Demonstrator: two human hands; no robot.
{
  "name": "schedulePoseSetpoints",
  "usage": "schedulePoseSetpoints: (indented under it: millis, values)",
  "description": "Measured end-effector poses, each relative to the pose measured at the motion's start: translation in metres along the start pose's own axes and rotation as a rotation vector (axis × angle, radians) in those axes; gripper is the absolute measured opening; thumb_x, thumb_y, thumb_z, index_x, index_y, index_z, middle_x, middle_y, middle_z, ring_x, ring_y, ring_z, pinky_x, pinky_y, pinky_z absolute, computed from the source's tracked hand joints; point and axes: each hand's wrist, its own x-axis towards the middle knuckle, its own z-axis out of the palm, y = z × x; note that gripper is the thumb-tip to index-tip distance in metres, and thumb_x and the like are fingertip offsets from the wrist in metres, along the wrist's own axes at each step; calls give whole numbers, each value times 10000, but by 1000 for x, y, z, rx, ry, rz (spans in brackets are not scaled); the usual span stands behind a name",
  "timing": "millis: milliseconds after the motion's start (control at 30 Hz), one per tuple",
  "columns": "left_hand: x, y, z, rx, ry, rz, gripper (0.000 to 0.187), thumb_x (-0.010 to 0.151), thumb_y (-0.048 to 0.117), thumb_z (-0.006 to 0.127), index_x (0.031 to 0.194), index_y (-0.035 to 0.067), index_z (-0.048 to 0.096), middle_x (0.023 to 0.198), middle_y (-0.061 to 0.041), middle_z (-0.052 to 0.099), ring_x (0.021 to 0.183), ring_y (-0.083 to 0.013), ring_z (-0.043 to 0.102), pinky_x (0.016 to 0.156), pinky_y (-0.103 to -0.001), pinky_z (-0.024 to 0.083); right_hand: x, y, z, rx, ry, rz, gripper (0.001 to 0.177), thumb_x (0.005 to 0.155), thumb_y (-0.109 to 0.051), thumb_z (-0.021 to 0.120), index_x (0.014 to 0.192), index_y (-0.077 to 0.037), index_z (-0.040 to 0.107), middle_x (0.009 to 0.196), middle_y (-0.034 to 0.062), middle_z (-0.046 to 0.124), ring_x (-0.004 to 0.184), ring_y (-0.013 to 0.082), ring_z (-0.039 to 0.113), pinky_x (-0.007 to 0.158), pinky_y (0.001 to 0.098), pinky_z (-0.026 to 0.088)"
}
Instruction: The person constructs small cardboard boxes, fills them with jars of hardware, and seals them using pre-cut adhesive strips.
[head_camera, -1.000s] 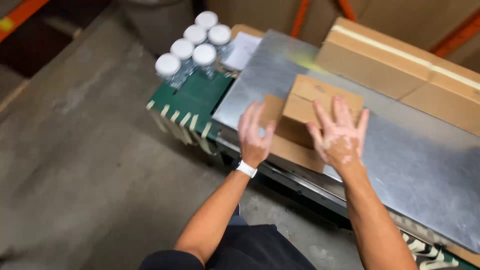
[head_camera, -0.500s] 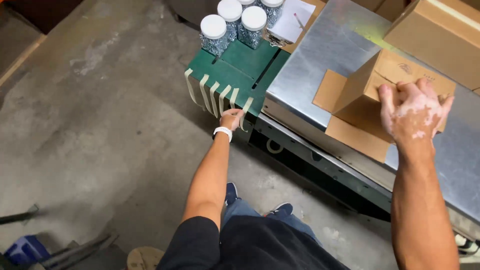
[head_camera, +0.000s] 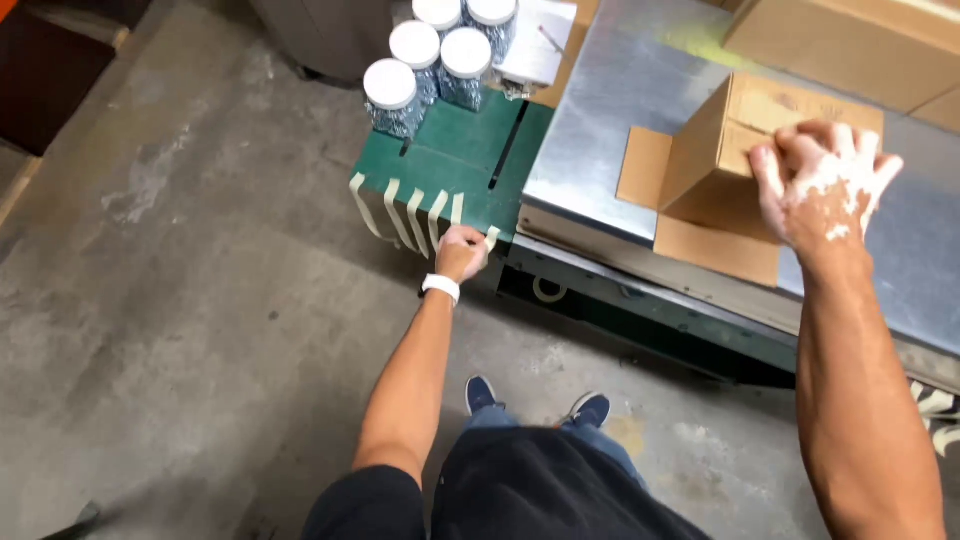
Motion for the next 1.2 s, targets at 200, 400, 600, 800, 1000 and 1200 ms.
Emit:
schedulePoseSetpoints:
  millis: [200, 400, 600, 800, 1000, 1200]
  values:
    - [-106, 136, -54, -158, -159, 113, 222, 853, 377, 901, 929, 168, 891, 996, 43, 819, 953, -138, 625, 897, -309, 490, 15, -8, -14, 17, -112, 26, 459, 1261, -613, 612, 1162, -274, 906, 1417, -16, 810, 1283, 344, 626, 986, 546, 370]
    - [-176, 282, -38, -414, -405, 495, 125, 947, 169, 866, 1042, 88, 873, 908, -40, 846, 821, -70, 715, 761, -245, 594, 22, 19, 13, 221, 8, -83, 274, 1122, -508, 747, 1061, -280, 887, 1233, -41, 782, 1151, 289, 708, 950, 482, 510]
    - [-139, 411, 61, -795, -321, 751, 161, 976, 175, 882, 1121, 125, 834, 959, -58, 795, 919, -89, 704, 842, -302, 632, 28, 40, 34, 545, -114, -76, 257, 1135, -433, 631, 1116, -285, 840, 1273, 22, 719, 1183, 367, 681, 1009, 489, 564]
    - [-25, 418, 167, -1180, -101, 531, 201, 1073, 175, 797, 1246, 122, 709, 1027, -44, 812, 924, -120, 783, 865, -257, 625, 49, 50, -39, 1033, -478, 237, 765, 1177, -696, 226, 1247, -208, 812, 1326, 212, 741, 1307, 531, 654, 1161, 618, 475]
    - [-25, 426, 172, -1178, 69, 359, 218, 1054, 265, 843, 1179, 127, 731, 1005, -55, 743, 895, -153, 761, 828, -256, 614, 43, 59, -41, 1265, -462, 416, 234, 920, -409, 914, 902, -184, 854, 782, -6, 748, 776, 118, 666, 725, 272, 516]
    - [-12, 419, 188, -1183, 157, 266, 177, 1055, 226, 817, 1097, 109, 692, 1033, -68, 679, 889, -130, 696, 855, -265, 614, 52, 96, -33, 1503, -616, 628, 263, 1057, -197, 837, 945, 39, 799, 824, 192, 751, 788, 230, 743, 723, 337, 627]
